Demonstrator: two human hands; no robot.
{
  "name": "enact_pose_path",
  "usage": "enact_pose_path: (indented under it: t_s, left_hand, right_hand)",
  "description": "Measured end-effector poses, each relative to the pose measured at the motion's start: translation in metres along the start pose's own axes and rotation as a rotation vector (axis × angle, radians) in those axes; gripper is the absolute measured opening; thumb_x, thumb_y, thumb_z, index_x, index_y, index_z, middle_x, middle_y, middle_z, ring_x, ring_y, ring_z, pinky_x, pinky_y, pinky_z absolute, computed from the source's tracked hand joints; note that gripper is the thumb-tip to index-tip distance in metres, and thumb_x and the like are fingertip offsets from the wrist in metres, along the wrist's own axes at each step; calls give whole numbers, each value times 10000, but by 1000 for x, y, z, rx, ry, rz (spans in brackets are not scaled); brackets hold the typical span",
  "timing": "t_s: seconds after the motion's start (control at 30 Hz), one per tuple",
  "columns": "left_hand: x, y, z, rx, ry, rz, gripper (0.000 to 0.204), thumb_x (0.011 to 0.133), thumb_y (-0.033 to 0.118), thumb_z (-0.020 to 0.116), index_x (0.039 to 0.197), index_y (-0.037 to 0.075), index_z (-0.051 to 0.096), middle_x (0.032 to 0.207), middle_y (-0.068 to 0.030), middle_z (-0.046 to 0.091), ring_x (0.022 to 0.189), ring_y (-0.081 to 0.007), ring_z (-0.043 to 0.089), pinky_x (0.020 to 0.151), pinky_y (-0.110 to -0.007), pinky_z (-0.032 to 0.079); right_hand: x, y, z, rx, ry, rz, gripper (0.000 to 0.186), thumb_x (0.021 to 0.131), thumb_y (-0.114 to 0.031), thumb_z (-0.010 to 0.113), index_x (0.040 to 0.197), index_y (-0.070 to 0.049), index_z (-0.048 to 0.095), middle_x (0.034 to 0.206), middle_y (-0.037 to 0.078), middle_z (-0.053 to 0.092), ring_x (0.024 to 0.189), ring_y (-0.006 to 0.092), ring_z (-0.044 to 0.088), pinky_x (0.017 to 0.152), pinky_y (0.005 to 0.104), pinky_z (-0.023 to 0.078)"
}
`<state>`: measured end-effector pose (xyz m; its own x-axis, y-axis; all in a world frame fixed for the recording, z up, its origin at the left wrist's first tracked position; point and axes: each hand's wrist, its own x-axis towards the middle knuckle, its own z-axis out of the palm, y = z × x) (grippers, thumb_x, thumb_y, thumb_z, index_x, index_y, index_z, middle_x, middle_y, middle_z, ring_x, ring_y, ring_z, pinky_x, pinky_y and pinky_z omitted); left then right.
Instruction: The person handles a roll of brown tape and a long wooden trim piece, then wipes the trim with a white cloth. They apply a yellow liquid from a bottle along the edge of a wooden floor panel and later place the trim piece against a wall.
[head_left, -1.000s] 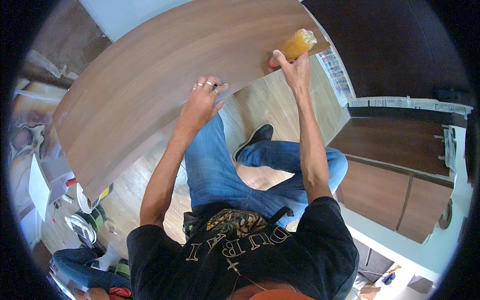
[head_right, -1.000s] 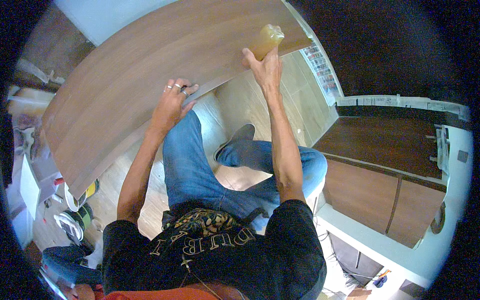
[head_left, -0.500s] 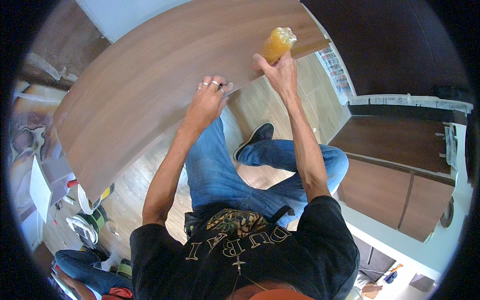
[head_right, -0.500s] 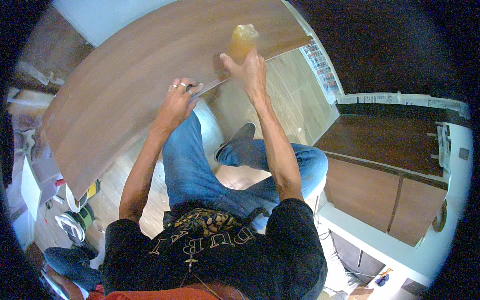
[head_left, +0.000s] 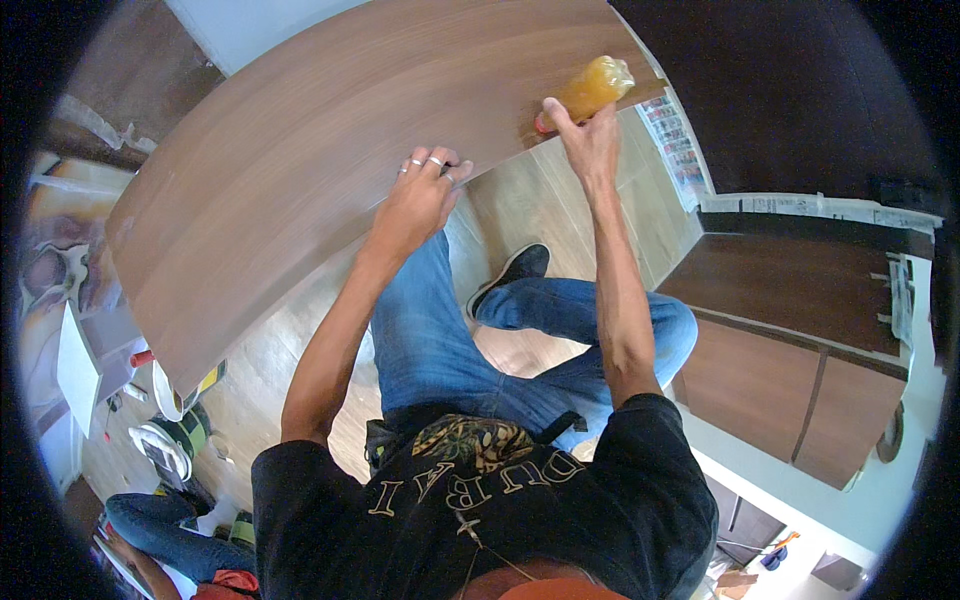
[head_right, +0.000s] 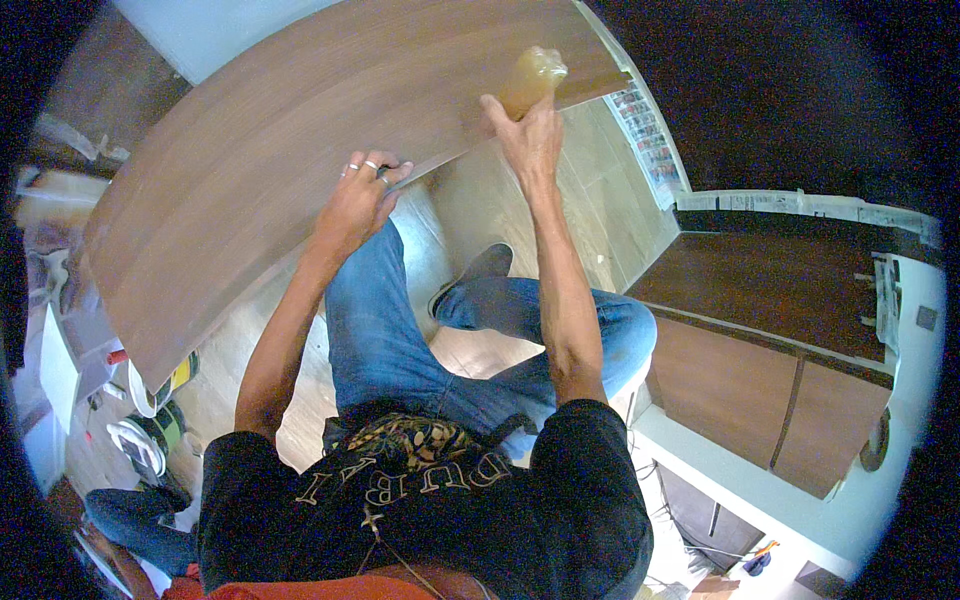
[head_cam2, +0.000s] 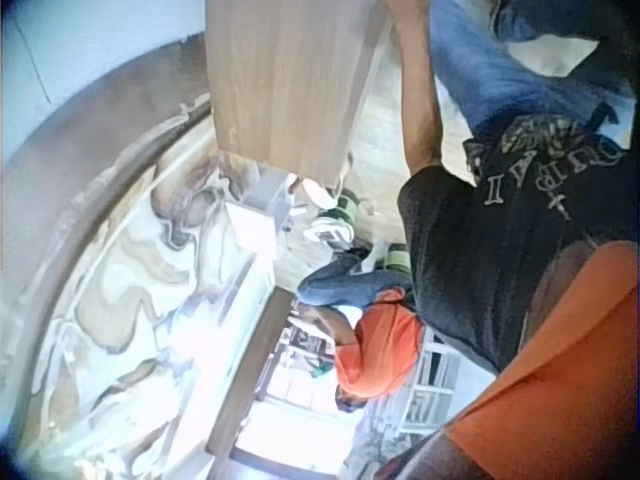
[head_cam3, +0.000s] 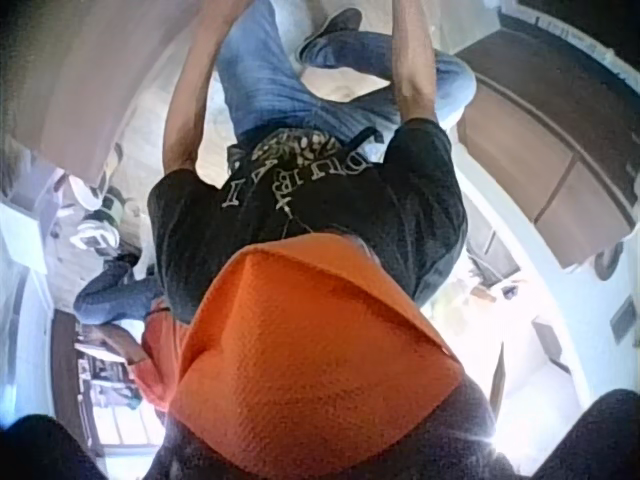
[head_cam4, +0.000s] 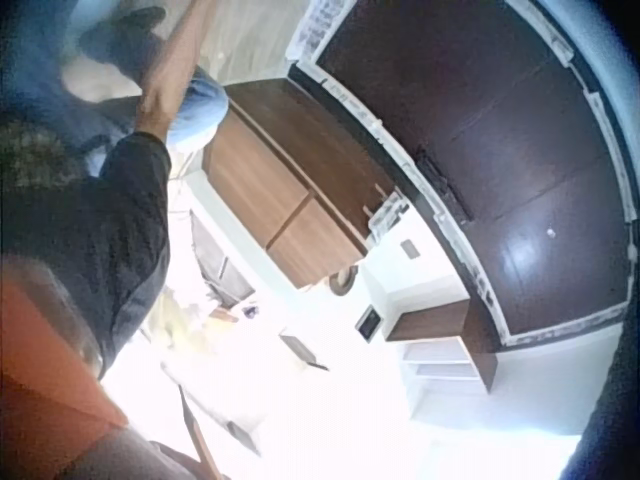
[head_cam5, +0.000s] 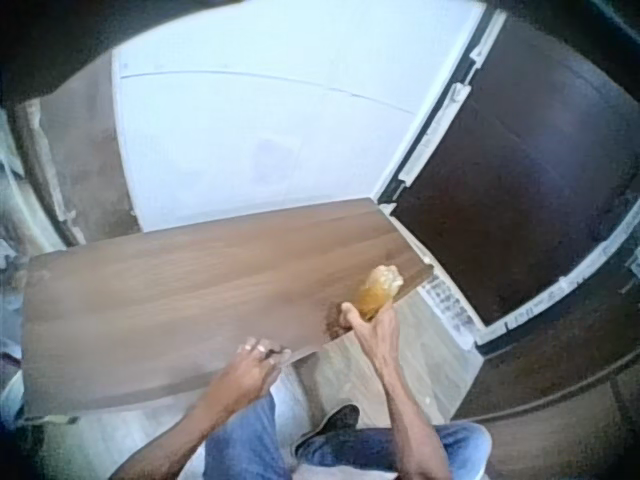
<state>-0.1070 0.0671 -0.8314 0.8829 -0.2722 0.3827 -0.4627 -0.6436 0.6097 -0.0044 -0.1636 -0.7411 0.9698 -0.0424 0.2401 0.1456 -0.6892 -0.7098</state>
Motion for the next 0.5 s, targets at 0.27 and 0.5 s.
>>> enact_pose_path:
  t_s: [0.27,0.5]
  left_hand:
    - [-1,2,-3,36,4,-1,449,804,36,731,1247,93,681,1195,-118,581,1119,-346,538,974,-455,483]
    - [-4,-5,6,17,31,-1,467,795,21,734,1251,96,669,1194,-118,583,1121,-344,540,970,-459,485]
  right_hand:
    - [-17,5,20,-123,38,-251,531,832,-323,811,1156,36,589,847,175,749,767,307,749,700,411,591]
    - [-21,3,14,-150,-5,-142,514,837,-322,803,1150,27,592,920,188,749,808,306,739,738,411,578]
